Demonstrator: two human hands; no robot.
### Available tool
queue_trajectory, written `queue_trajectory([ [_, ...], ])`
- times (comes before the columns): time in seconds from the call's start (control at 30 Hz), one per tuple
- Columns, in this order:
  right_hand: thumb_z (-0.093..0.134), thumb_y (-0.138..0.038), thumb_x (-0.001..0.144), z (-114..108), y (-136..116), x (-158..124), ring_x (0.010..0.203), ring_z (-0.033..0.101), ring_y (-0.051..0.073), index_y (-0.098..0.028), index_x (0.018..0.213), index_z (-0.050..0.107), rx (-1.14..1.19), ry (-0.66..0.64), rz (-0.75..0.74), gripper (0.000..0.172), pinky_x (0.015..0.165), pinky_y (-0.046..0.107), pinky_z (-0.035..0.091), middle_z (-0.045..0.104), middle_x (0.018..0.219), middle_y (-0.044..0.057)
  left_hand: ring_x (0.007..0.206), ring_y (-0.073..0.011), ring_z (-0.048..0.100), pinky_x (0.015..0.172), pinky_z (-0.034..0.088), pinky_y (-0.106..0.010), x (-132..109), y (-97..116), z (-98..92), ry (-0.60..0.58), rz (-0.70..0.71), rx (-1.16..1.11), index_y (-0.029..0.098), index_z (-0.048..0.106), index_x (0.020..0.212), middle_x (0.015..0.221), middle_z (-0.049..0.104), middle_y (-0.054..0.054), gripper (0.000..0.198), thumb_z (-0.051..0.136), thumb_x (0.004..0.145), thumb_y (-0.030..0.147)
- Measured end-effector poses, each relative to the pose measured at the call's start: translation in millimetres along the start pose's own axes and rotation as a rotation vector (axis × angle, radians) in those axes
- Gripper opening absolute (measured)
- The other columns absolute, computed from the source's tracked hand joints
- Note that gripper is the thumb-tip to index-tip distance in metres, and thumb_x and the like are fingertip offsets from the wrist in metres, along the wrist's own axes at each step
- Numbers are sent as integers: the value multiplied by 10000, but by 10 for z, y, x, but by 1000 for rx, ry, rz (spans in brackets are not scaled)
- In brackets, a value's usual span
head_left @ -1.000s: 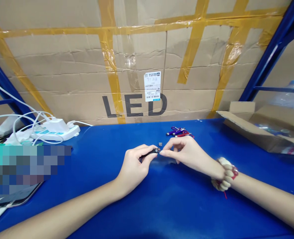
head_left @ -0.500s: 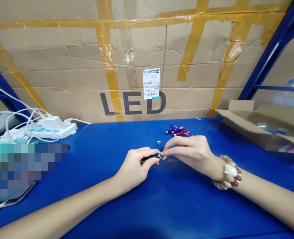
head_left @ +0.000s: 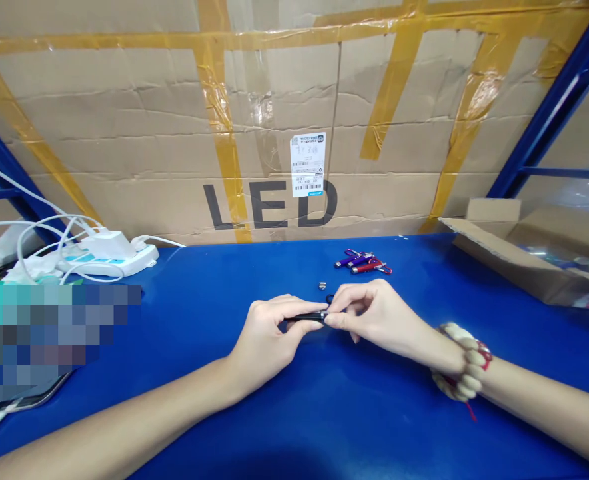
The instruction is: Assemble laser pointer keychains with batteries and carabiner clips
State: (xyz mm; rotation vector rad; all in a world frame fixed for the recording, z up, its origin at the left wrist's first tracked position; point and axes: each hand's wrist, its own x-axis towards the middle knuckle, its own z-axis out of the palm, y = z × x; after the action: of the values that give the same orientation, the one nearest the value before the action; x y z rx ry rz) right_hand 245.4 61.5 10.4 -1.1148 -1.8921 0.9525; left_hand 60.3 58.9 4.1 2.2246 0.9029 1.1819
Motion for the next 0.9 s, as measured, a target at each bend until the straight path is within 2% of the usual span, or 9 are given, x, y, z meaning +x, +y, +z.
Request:
queue_trajectory([
  [0.07,687,-405,668,1,-20,-8,414,423,51,-140,711,676,117,-86,190,269,395,188,294,543,539,-17,743,-155,656,701,506,-236,3,-8,4,12,20,11,156,717,914,827,728,-47,196,629,748,100],
  [0.17,687,-428,661,-29,-69,-14,419,342,41,-140,735,685,155,-123,307,297,385,181,213,471,462,-39,746,-151,656,704,505,-229,9,-10,7,16,28,18,160,715,916,831,726,-44,197,628,750,100],
  [0.3,690,-453,648,-73,-115,1,439,345,48,-140,780,689,176,-128,332,340,386,184,200,455,468,-41,758,-137,653,711,495,-205,23,19,5,1,22,21,154,706,926,854,721,-39,193,605,770,101],
  [0.43,678,-446,670,-79,-115,16,427,349,43,-142,769,685,171,-156,292,320,387,182,218,462,475,-45,770,-124,644,720,482,-189,33,61,8,-4,1,16,170,697,907,873,715,-20,190,570,789,93],
  [0.53,695,-431,660,-75,-94,29,429,401,47,-143,736,680,18,-21,114,298,405,188,292,549,542,-22,783,-124,641,721,480,-181,37,76,14,11,-70,-17,156,685,869,884,711,-23,159,561,788,98],
  [0.63,733,-387,635,-100,-71,43,495,475,64,-161,758,690,-230,186,-261,260,466,201,376,630,689,8,760,-125,636,694,482,-180,43,81,14,10,-144,-58,151,670,831,850,706,-21,125,556,789,120],
  [0.73,676,-343,723,-143,-65,43,585,541,84,-186,770,706,-387,205,-550,167,545,208,429,641,734,17,720,-128,627,671,480,-197,49,87,11,-21,-176,-75,152,656,813,771,692,-14,119,541,792,130],
  [0.8,630,-315,774,-163,-73,31,630,569,94,-191,761,710,-431,181,-622,148,583,211,447,642,732,20,696,-129,622,648,479,-207,49,89,14,-63,-196,-100,150,640,814,727,676,-12,113,528,799,138],
  [0.9,616,-278,791,-167,-101,3,647,583,96,-196,740,709,-444,161,-639,134,591,209,451,644,729,15,657,-125,617,615,480,-212,41,79,26,-129,-210,-185,152,587,795,681,651,-2,61,527,804,161],
])
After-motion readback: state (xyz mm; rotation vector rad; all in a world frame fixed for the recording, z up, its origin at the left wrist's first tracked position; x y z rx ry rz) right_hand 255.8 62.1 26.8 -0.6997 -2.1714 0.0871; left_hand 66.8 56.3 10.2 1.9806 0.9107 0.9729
